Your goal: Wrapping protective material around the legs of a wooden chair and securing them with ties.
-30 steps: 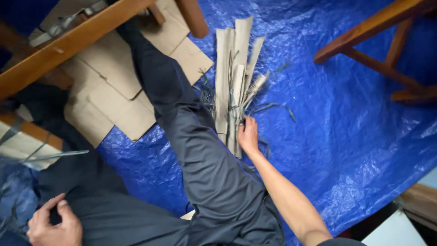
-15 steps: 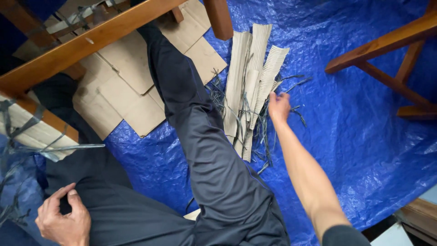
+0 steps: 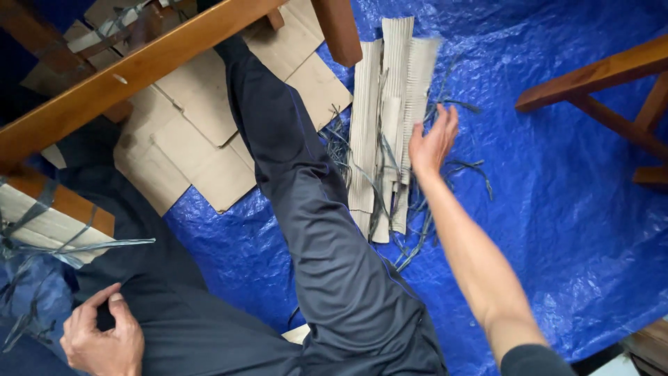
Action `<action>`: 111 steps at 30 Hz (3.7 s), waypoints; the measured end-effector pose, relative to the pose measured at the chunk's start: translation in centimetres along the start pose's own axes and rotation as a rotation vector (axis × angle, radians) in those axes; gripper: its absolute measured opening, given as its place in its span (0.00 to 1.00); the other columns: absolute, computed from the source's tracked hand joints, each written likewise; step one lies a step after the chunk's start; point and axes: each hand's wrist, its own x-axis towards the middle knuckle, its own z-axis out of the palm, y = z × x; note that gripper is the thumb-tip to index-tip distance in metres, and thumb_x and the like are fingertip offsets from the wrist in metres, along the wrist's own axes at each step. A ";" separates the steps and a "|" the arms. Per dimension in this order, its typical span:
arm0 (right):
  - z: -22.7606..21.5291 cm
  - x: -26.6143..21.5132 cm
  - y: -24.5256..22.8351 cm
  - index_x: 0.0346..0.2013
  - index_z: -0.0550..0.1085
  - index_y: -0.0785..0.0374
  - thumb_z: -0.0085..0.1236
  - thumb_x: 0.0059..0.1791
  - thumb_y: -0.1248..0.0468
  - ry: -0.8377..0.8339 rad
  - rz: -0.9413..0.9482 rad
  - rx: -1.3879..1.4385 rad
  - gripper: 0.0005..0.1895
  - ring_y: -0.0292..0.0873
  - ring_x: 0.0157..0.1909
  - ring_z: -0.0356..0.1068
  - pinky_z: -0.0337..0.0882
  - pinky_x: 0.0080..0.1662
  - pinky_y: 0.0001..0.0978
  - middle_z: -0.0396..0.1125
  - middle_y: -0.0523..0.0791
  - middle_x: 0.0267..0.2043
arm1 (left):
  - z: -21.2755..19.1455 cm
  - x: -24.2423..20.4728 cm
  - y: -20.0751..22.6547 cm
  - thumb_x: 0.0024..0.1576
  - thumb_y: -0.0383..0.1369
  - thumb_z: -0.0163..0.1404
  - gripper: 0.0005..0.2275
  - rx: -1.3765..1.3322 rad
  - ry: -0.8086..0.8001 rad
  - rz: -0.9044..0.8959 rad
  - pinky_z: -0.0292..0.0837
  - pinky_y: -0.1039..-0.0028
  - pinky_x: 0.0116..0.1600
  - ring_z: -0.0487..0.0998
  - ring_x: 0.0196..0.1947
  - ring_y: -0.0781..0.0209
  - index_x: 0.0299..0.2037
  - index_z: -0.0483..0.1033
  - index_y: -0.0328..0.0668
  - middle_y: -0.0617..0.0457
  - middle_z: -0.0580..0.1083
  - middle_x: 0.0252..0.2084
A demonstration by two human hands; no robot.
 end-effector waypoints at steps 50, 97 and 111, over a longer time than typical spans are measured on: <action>-8.0 9.2 -49.5 0.44 0.77 0.64 0.55 0.58 0.62 -0.438 -0.467 0.406 0.08 0.31 0.33 0.66 0.67 0.34 0.26 0.68 0.37 0.31 | -5.1 21.7 2.5 0.68 0.28 0.46 0.08 -1.385 0.240 -0.147 0.71 0.81 0.41 0.72 0.36 0.70 0.49 0.77 0.33 0.56 0.74 0.41; -6.9 2.9 -62.1 0.44 0.80 0.66 0.62 0.55 0.66 -0.466 -1.030 0.442 0.06 0.34 0.36 0.72 0.72 0.36 0.27 0.74 0.45 0.39 | -19.0 29.0 4.8 0.66 0.32 0.58 0.06 -0.360 0.469 0.526 0.73 0.66 0.37 0.79 0.32 0.53 0.37 0.78 0.41 0.52 0.74 0.36; -3.6 4.0 -62.0 0.32 0.80 0.66 0.61 0.51 0.71 -0.489 -1.197 0.279 0.04 0.40 0.31 0.73 0.73 0.37 0.33 0.75 0.47 0.33 | -20.8 30.4 9.8 0.62 0.35 0.60 0.08 -0.410 0.483 0.728 0.72 0.67 0.36 0.79 0.32 0.55 0.36 0.79 0.40 0.52 0.75 0.34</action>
